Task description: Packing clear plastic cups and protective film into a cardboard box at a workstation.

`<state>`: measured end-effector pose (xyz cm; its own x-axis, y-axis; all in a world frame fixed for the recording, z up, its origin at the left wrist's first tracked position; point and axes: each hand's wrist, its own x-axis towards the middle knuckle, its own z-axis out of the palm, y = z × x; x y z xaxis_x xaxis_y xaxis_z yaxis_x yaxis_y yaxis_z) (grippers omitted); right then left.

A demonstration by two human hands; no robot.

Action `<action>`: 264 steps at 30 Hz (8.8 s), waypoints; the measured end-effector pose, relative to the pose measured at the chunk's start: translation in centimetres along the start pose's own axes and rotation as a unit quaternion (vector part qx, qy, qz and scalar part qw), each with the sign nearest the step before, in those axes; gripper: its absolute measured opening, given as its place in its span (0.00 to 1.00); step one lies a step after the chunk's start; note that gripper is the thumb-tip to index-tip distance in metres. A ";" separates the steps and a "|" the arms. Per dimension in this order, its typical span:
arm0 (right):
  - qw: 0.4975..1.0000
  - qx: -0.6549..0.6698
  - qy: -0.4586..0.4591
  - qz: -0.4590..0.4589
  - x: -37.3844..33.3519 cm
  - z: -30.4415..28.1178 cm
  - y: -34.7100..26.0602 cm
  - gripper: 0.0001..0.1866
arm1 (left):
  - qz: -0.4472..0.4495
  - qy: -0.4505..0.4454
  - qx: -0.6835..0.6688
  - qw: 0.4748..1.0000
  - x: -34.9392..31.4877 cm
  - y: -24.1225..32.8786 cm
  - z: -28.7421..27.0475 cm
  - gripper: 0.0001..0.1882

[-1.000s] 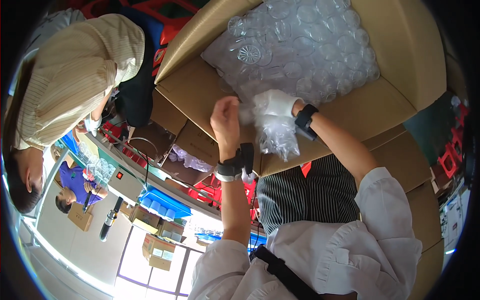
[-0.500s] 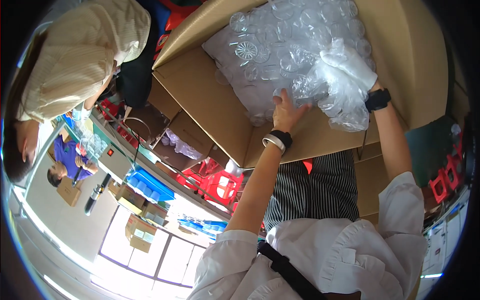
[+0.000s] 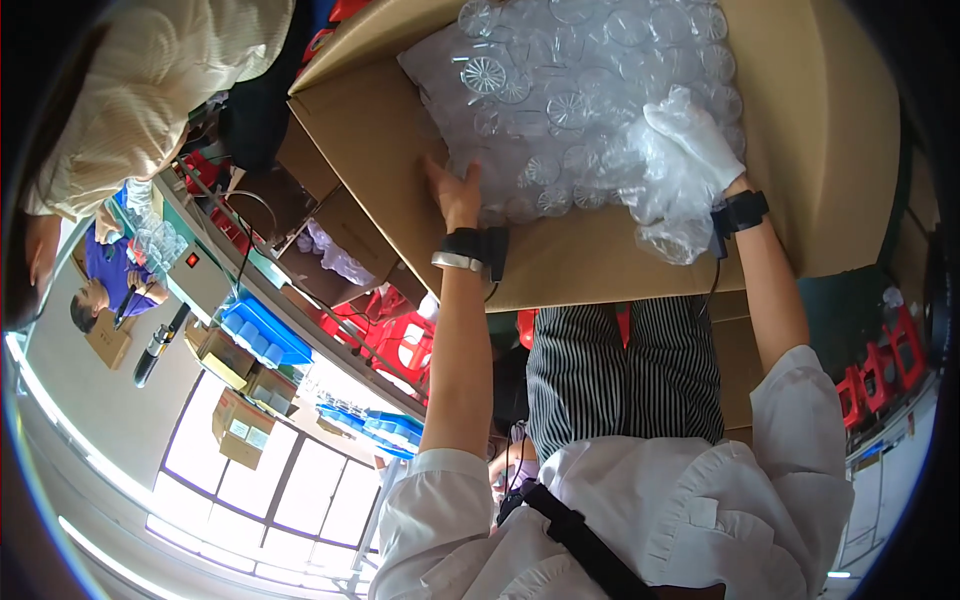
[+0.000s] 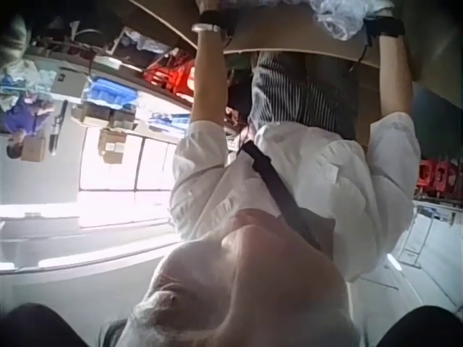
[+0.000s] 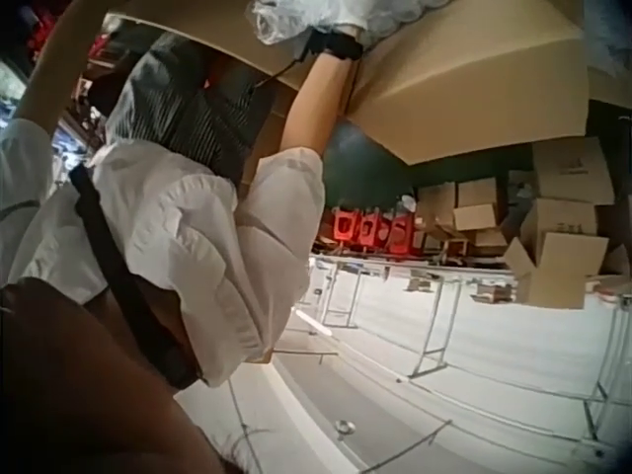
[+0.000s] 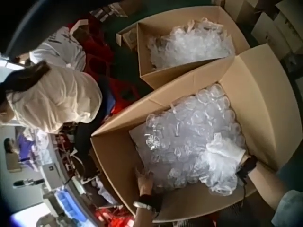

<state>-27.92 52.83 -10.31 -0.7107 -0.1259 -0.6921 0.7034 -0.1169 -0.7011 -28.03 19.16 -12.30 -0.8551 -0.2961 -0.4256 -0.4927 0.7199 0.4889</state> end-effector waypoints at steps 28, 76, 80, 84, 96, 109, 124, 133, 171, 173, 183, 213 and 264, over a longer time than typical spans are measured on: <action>0.971 -0.128 -0.130 -0.155 3.7 11.4 1.0 0.10 | 0.248 -0.360 0.165 0.884 0.2 -1.7 0.7 0.12; 0.993 -0.116 -0.008 -0.037 -2.5 -1.3 -0.9 0.09 | 0.350 -0.348 0.157 0.856 -4.2 -0.2 5.8 0.12; 0.982 -0.178 -0.004 -0.064 -1.9 -0.2 -0.7 0.09 | 0.315 -0.398 0.086 0.857 -2.6 -0.4 6.2 0.13; 0.951 -0.284 -0.034 -0.114 -0.9 0.7 -0.4 0.19 | 0.371 -0.357 0.127 0.848 -2.9 0.7 6.8 0.13; 0.858 -0.466 -0.195 -0.091 -0.3 11.9 4.8 0.13 | 0.214 -0.363 0.085 0.903 -2.5 5.6 0.4 0.10; 0.841 -0.422 -0.313 -0.129 -5.1 9.6 -1.8 0.06 | 0.092 -0.272 0.066 0.956 -1.3 -2.9 11.6 0.12; 0.887 -0.401 -0.210 -0.093 1.5 10.0 1.6 0.14 | 0.204 -0.361 0.083 0.906 0.4 6.5 -2.0 0.09; 0.962 -0.223 -0.144 -0.061 0.5 7.2 0.7 0.16 | 0.424 -0.426 0.329 0.728 -0.9 -2.5 -1.5 0.10; 0.813 -0.418 -0.345 -0.213 -2.7 14.1 -3.3 0.22 | 0.134 -0.307 -0.081 0.939 -5.6 7.8 -7.4 0.09; 0.785 -0.430 -0.428 -0.128 -2.8 12.8 -3.1 0.22 | 0.140 -0.321 -0.087 0.933 -4.7 9.0 -6.4 0.10; 0.852 -0.512 -0.066 -0.084 -4.7 -3.8 -4.0 0.11 | 0.161 -0.256 -0.006 0.953 -4.3 6.1 11.7 0.13; 0.936 -0.244 -0.177 -0.180 -1.0 -0.3 -1.4 0.11 | 0.432 -0.258 0.179 0.846 -5.5 4.4 7.5 0.08; 0.837 -0.538 -0.067 -0.066 -0.9 -1.7 -3.2 0.13 | 0.183 -0.455 -0.176 0.854 -1.6 10.9 7.9 0.10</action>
<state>-29.59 54.96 -7.71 -0.7237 -0.3002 -0.6213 0.1528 0.8084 -0.5685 -30.76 32.40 -12.35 -0.5617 0.6329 -0.5328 -0.3742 0.3800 0.8459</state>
